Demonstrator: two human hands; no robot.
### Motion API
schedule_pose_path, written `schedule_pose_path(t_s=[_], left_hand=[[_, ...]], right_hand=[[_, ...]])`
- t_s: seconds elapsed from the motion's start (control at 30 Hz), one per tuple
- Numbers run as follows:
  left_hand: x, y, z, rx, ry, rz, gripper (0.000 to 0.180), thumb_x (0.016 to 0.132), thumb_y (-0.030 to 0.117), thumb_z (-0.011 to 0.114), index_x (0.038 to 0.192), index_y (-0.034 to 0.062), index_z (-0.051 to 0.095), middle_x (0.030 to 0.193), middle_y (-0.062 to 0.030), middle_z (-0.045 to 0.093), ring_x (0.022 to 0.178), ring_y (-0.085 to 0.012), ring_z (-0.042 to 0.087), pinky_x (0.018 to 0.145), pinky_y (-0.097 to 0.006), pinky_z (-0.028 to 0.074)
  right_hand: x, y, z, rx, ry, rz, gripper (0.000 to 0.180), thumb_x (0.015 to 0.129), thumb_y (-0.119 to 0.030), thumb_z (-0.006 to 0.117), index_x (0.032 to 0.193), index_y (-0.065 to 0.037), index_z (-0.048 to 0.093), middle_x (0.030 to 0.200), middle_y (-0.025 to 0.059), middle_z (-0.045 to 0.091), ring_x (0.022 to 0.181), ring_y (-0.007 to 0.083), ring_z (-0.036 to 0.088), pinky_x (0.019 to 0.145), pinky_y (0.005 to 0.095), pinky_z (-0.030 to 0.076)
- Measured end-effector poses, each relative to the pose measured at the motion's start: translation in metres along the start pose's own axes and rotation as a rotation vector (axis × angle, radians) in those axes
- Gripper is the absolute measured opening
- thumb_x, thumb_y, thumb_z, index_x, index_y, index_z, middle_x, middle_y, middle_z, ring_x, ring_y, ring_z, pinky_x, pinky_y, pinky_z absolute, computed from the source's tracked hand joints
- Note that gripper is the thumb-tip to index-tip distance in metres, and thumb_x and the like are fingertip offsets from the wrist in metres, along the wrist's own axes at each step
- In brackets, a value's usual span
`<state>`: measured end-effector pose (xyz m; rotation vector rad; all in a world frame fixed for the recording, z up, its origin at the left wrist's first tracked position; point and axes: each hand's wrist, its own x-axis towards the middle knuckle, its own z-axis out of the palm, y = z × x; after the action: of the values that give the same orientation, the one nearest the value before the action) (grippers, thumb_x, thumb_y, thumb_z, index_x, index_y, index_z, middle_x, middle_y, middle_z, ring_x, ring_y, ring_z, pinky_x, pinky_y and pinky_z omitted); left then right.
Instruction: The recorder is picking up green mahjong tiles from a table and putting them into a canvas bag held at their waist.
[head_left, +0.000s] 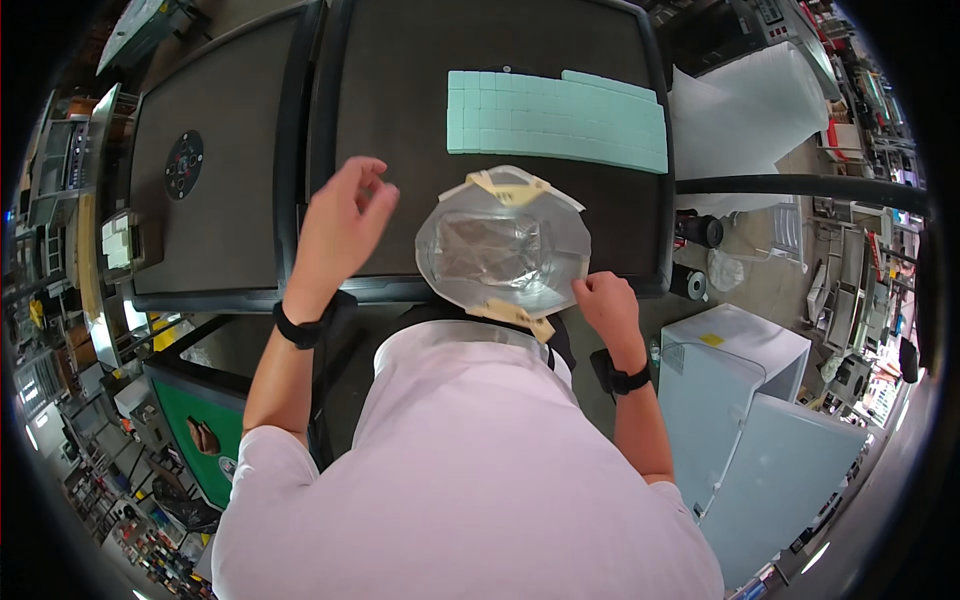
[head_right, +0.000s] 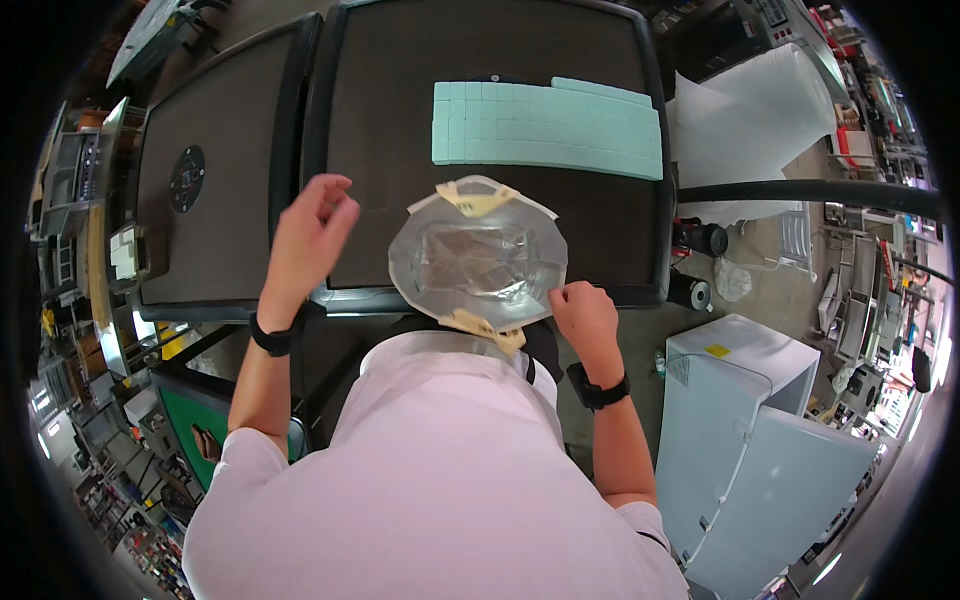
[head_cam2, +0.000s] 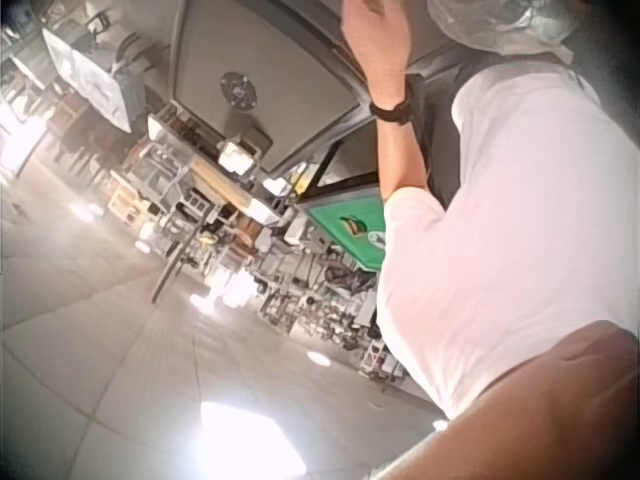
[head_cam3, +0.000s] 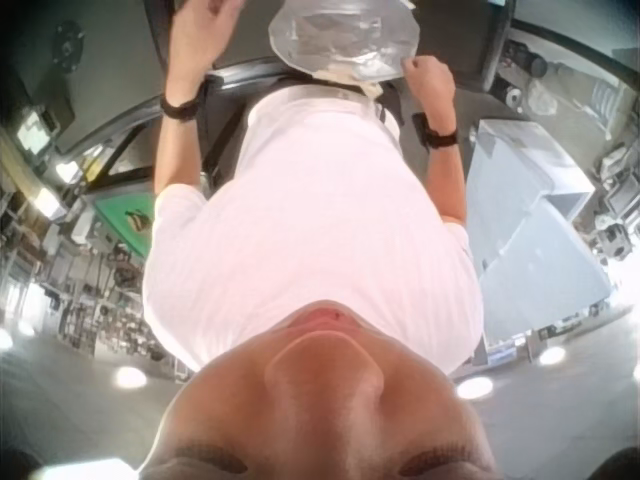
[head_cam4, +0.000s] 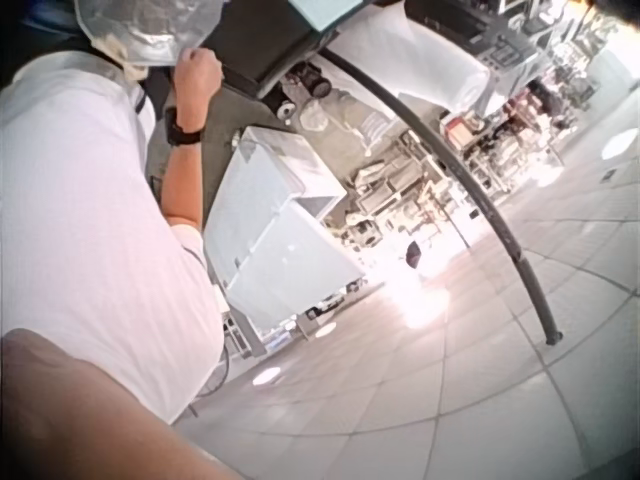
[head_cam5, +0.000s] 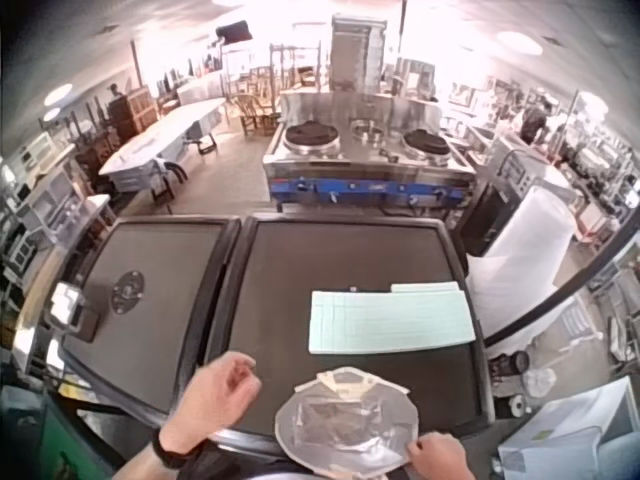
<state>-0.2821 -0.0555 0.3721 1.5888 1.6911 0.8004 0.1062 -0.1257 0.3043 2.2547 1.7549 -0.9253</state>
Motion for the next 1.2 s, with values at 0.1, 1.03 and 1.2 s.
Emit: schedule_pose_path(t_s=[0.1,1.03,1.2], left_hand=[[-0.017,-0.018,0.021,0.117,-0.230,-0.199,0.058,0.101,0.045,0.076,0.140,0.0022,0.066,0.103,-0.0155,0.078,0.084,-0.0289,0.076,0.079,-0.042,0.059],[0.161,-0.189,0.207,0.493,-0.181,0.361,0.049,0.086,0.010,0.085,0.130,0.0049,0.064,0.127,-0.0131,0.064,0.115,-0.0354,0.066,0.099,-0.046,0.056],[0.166,-0.191,0.220,0.534,-0.160,0.359,0.055,0.083,0.010,0.087,0.132,0.0047,0.064,0.128,-0.0129,0.063,0.115,-0.0346,0.066,0.099,-0.046,0.056]], right_hand=[[0.003,0.005,-0.003,-0.030,-0.023,0.022,0.049,0.097,-0.047,0.071,0.088,0.000,0.080,0.082,0.0248,0.075,0.085,0.0451,0.076,0.077,0.0503,0.062],[0.319,-0.072,0.068,-0.249,0.485,-0.988,0.029,0.082,-0.016,0.083,0.107,-0.012,0.069,0.107,0.0043,0.067,0.105,0.0273,0.065,0.091,0.0448,0.054],[0.334,-0.083,0.080,-0.283,0.434,-0.996,0.035,0.078,-0.020,0.086,0.107,-0.012,0.068,0.110,0.0044,0.065,0.107,0.0259,0.063,0.093,0.0427,0.050]])
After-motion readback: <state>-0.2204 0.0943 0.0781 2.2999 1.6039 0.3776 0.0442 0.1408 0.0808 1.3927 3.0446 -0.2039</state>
